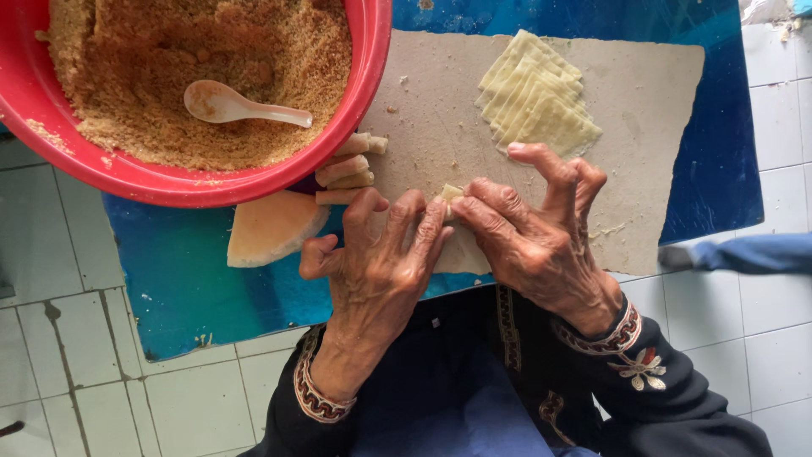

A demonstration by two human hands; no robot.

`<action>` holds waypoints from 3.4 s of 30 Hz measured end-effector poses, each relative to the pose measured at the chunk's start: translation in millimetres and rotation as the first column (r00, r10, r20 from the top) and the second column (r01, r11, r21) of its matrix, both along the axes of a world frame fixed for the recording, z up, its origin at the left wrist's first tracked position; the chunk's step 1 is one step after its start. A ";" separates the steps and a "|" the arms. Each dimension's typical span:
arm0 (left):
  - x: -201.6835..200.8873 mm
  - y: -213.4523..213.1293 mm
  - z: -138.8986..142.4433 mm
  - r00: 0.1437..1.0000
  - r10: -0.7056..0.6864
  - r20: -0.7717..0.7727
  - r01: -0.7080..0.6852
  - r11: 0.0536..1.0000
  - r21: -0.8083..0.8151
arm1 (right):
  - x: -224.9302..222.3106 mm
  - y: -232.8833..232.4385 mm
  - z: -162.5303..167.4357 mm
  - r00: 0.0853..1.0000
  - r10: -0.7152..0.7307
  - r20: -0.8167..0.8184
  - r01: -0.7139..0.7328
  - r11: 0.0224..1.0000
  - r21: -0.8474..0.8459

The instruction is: The person places a portion of brown filling from a red bowl onto a square of dough, then folds and pinches the dough closed into a triangular pastry, setting finished pieces aside. They repeat this cycle, occasionally scooping more filling with a spoon.

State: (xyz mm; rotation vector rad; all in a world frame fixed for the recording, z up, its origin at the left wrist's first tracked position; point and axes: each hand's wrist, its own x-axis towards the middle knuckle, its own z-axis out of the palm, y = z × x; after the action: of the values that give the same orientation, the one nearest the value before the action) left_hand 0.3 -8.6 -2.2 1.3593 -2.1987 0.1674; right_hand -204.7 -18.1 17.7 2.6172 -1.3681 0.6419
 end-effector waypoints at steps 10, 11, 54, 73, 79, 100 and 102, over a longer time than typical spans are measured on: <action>0.1 -1.9 1.9 0.997 -0.055 -0.045 0.058 0.995 0.084 | -0.2 -2.8 1.5 0.999 -0.033 -0.029 0.034 0.998 0.050; 1.1 -1.8 2.5 0.998 -0.048 -0.035 0.051 0.996 0.077 | 1.1 0.2 2.0 0.999 -0.045 -0.004 0.045 0.996 0.082; 14.0 -6.6 -24.0 0.724 0.218 -0.655 -0.179 0.976 0.126 | -22.5 -27.2 27.6 0.952 -0.295 -0.077 0.283 0.949 -0.135; -53.1 -45.3 -1.9 0.957 -0.285 -0.052 0.287 0.957 0.035 | -54.8 -36.2 2.7 0.968 -0.242 -0.065 0.243 0.970 0.007; -53.0 -44.3 -7.9 0.977 -0.196 -0.085 0.205 0.972 0.113 | -54.3 -35.9 8.2 0.973 -0.218 -0.071 0.221 0.975 0.034; -52.4 -42.5 -6.1 0.987 -0.159 0.019 0.158 0.986 0.048 | -69.6 -48.5 3.4 0.962 -0.256 0.101 0.218 0.934 0.284; -52.8 -42.8 -7.1 0.986 -0.164 0.024 0.163 0.986 0.033 | -72.6 -48.5 4.9 0.965 -0.241 0.101 0.203 0.935 0.291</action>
State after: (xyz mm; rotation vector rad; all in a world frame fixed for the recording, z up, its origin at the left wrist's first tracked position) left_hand -52.4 -51.4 -9.4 1.1918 -2.3317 0.0919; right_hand -277.3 -66.6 22.5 2.6023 -1.8902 0.6450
